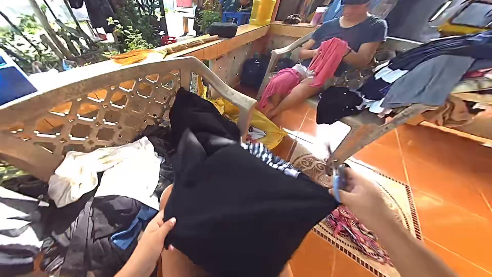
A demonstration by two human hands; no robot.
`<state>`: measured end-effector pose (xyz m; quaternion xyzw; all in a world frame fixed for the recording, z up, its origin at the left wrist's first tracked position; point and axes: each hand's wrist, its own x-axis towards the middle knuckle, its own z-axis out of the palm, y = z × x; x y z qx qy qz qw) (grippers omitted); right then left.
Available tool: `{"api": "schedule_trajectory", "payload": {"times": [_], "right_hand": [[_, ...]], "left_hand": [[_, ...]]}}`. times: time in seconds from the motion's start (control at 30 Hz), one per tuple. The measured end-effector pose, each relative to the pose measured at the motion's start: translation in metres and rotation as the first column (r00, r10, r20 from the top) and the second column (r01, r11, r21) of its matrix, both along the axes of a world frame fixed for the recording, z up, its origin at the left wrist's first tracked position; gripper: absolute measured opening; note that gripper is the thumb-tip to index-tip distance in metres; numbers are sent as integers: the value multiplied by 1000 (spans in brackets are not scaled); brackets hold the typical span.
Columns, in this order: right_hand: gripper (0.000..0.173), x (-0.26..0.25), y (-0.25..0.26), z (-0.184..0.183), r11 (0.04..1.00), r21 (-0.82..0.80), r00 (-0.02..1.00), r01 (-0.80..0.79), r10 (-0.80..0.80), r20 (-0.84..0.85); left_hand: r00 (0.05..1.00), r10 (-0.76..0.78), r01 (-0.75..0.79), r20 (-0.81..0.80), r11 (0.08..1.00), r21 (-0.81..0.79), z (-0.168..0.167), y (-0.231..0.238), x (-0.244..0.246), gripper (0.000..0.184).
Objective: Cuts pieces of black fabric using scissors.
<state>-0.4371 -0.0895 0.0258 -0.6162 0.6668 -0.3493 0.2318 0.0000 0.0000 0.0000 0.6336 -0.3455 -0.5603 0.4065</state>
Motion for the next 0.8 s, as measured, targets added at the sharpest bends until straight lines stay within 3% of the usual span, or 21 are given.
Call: {"api": "schedule_trajectory", "payload": {"times": [0.07, 0.17, 0.3, 0.37, 0.4, 0.43, 0.47, 0.53, 0.6, 0.7, 0.8], "right_hand": [[37, -1, 0, -48, 981, 192, 999, 40, -34, -33], [35, 10, 3, -92, 951, 306, 997, 46, -27, -66], [47, 45, 11, -96, 985, 173, 994, -12, 30, -101], [49, 59, 12, -98, 995, 55, 997, -82, 81, 9], [43, 68, 14, -102, 989, -5, 980, -150, 149, 132], [31, 77, 16, -107, 968, -62, 913, -244, 251, 321], [25, 85, 18, -112, 925, -89, 780, -369, 360, 511], [44, 103, 25, -116, 790, -78, 470, -608, 437, 767], [57, 124, 34, -119, 634, -49, 288, -772, 417, 862], [64, 144, 47, -136, 423, -31, 138, -906, 363, 921], [64, 151, 56, -149, 232, -5, 84, -973, 375, 923]], "left_hand": [[999, -45, 47, -20, 992, 120, -28, 10, -3, 30], [998, -58, 59, -12, 983, 175, -41, 11, -13, 43], [961, -188, 170, 205, 980, 105, -35, 12, -19, 48], [918, -280, 253, 280, 959, 130, -26, 7, -17, 46], [902, -306, 274, 303, 951, 146, -23, 5, -15, 44], [890, -309, 279, 335, 951, 137, -22, 4, -13, 43], [884, -293, 269, 365, 956, 115, -24, 4, -13, 43], [868, -274, 263, 414, 961, 84, -29, 5, -13, 52], [812, -273, 295, 517, 955, 40, -36, 8, -17, 64], [752, -257, 346, 607, 938, -31, -40, 12, -19, 56], [879, -241, 292, 411, 954, -66, -35, 14, -15, 43]]}}
